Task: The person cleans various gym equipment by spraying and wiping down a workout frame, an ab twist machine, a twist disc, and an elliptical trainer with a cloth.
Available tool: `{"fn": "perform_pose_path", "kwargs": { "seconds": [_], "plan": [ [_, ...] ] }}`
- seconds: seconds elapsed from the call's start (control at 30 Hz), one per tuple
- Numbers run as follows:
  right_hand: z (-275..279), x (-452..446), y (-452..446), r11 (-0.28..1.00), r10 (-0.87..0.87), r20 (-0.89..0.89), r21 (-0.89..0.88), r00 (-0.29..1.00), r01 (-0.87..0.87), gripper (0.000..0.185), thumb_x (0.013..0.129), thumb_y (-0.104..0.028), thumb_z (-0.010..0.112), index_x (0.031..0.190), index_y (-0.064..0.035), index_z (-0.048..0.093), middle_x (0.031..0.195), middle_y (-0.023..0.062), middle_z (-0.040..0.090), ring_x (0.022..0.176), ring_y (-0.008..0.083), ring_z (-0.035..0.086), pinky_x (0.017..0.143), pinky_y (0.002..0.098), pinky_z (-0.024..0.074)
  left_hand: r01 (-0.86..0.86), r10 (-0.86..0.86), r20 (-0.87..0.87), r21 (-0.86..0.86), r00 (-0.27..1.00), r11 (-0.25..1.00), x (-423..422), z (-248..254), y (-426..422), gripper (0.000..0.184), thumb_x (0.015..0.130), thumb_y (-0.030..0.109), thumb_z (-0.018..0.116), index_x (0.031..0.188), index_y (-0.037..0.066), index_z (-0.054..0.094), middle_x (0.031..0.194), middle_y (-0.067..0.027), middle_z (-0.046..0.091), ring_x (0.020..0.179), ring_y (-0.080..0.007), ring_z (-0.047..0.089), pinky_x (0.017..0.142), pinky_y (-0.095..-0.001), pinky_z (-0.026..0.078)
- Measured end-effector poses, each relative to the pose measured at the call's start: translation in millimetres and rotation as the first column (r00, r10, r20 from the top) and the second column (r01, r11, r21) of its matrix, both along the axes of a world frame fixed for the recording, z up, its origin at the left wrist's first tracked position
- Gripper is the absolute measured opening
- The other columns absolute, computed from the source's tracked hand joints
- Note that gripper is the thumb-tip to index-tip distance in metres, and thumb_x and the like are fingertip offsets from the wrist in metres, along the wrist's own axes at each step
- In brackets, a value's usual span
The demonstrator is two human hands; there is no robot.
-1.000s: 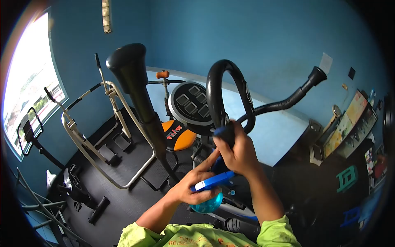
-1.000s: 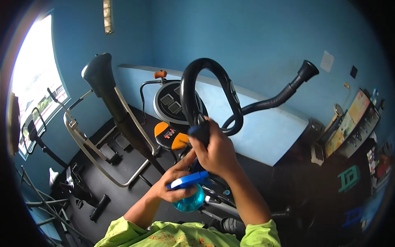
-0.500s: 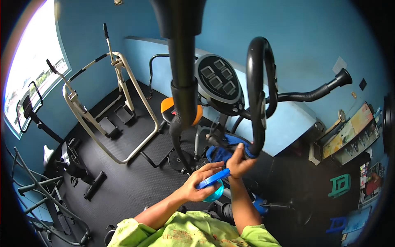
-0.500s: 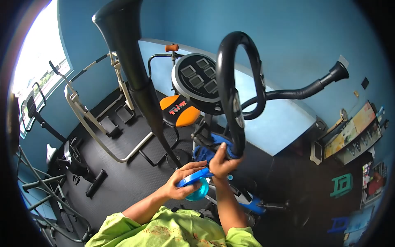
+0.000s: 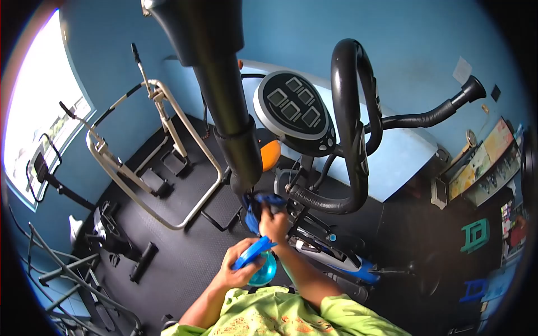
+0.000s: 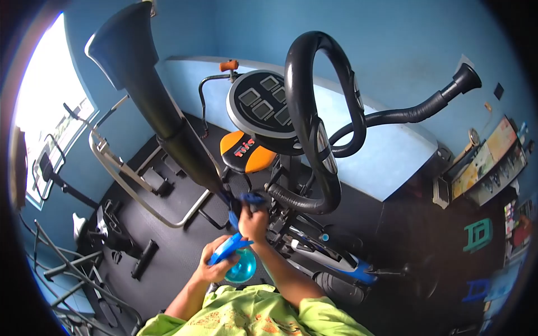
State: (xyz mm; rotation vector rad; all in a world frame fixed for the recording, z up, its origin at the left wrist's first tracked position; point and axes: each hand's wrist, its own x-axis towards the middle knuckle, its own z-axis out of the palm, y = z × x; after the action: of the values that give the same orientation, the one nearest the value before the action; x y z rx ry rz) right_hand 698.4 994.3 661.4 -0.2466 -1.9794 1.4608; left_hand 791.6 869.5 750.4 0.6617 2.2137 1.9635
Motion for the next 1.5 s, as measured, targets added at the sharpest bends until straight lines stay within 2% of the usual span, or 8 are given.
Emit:
{"fn": "perform_pose_path", "kwargs": {
  "seconds": [0.1, 0.2, 0.4, 0.73, 0.83, 0.97, 1.23, 1.5],
  "plan": [
    [63.0, 44.5, 37.4, 0.973, -0.010, 0.142, -0.227, 0.990, 0.042, 0.027, 0.097, -0.017, 0.060, 0.080, 0.0037, 0.067, 0.075, 0.0090, 0.070, 0.069, 0.0174, 0.066, 0.066, 0.0311, 0.0496, 0.000, 0.002, -0.044, 0.050, 0.999, 0.999, 6.6, -3.8, -14.5, 0.025, 0.077, 0.008, 0.068, 0.100, -0.003, 0.065, 0.103, -0.0150, 0.067, 0.088, -0.0234, 0.067, 0.079, -0.0331, 0.051],
    [95.6, 39.2, 46.4, 1.000, -0.020, -0.564, -0.011, 0.825, 0.017, 0.028, 0.098, -0.006, 0.050, 0.116, 0.0148, 0.055, 0.113, 0.0223, 0.063, 0.101, 0.0292, 0.065, 0.090, 0.0379, 0.0496, -0.012, 0.013, -0.020, 0.056, 1.000, 0.998, 10.6, -3.3, -21.0, 0.023, 0.077, 0.008, 0.068, 0.097, -0.003, 0.065, 0.102, -0.0148, 0.067, 0.085, -0.0222, 0.066, 0.076, -0.0328, 0.051],
    [101.2, -14.4, 33.0, 0.351, -0.400, 0.000, 0.924, 0.917, 0.154, 0.048, 0.089, -0.018, 0.047, 0.135, -0.0016, 0.048, 0.134, 0.0235, 0.048, 0.121, 0.0425, 0.048, 0.104, 0.0520, 0.0347, 0.000, 0.000, 0.011, 0.057, 1.000, 0.998, 15.1, -12.6, -22.6, 0.032, 0.078, 0.011, 0.068, 0.108, -0.002, 0.066, 0.102, -0.0143, 0.067, 0.082, -0.0206, 0.065, 0.074, -0.0320, 0.050],
    [133.5, -19.3, 59.8, 0.651, -0.179, 0.212, 0.757, 0.961, -0.046, 0.027, 0.078, -0.014, 0.058, 0.102, -0.0042, 0.056, 0.092, 0.0246, 0.058, 0.083, 0.0375, 0.063, 0.073, 0.0506, 0.0493, -0.011, 0.012, -0.011, 0.067, 1.000, 0.998, 16.9, -17.9, -28.2, 0.040, 0.079, 0.013, 0.067, 0.116, 0.000, 0.065, 0.098, -0.0100, 0.068, 0.084, -0.0175, 0.065, 0.076, -0.0300, 0.050],
    [111.2, -16.1, 57.0, 0.364, -0.185, 0.059, 0.931, 0.981, 0.012, 0.023, 0.082, -0.020, 0.054, 0.100, -0.0058, 0.059, 0.089, 0.0180, 0.057, 0.082, 0.0330, 0.061, 0.071, 0.0431, 0.0461, 0.033, -0.033, 0.002, 0.025, 0.999, 0.999, 13.3, -16.7, -28.0, 0.039, 0.079, 0.012, 0.066, 0.116, 0.000, 0.065, 0.099, -0.0096, 0.068, 0.084, -0.0165, 0.065, 0.076, -0.0294, 0.049],
    [119.5, 41.3, 93.4, 0.536, 0.365, -0.067, 0.830, 0.929, -0.151, 0.018, 0.074, -0.012, 0.060, 0.091, -0.0068, 0.063, 0.094, 0.0110, 0.056, 0.086, 0.0301, 0.058, 0.072, 0.0425, 0.0429, 0.019, -0.025, 0.053, 0.098, 0.998, 0.995, 6.9, -19.9, -17.5, 0.035, 0.081, 0.013, 0.066, 0.113, -0.001, 0.065, 0.099, -0.0098, 0.068, 0.084, -0.0167, 0.065, 0.077, -0.0305, 0.050],
    [114.6, -19.5, 69.8, 0.299, -0.168, -0.092, 0.944, 0.981, 0.139, 0.054, 0.089, -0.019, 0.049, 0.137, 0.0052, 0.044, 0.139, 0.0203, 0.047, 0.128, 0.0360, 0.043, 0.101, 0.0473, 0.0384, 0.090, -0.089, -0.046, 0.016, 0.995, 0.996, -5.7, -15.9, 9.2, 0.027, 0.080, 0.011, 0.067, 0.104, -0.002, 0.066, 0.101, -0.0130, 0.067, 0.088, -0.0206, 0.065, 0.079, -0.0329, 0.050],
    [123.2, -26.1, 74.9, 0.432, -0.020, -0.149, 0.890, 0.989, 0.143, 0.049, 0.080, -0.013, 0.052, 0.125, 0.0063, 0.055, 0.139, 0.0175, 0.051, 0.125, 0.0298, 0.049, 0.100, 0.0401, 0.0404, -0.049, 0.039, 0.126, 0.079, 0.991, 0.996, 11.9, -23.6, 5.3, 0.039, 0.081, 0.011, 0.065, 0.118, 0.000, 0.063, 0.101, -0.0092, 0.068, 0.091, -0.0158, 0.064, 0.083, -0.0306, 0.049]
  ]
}}
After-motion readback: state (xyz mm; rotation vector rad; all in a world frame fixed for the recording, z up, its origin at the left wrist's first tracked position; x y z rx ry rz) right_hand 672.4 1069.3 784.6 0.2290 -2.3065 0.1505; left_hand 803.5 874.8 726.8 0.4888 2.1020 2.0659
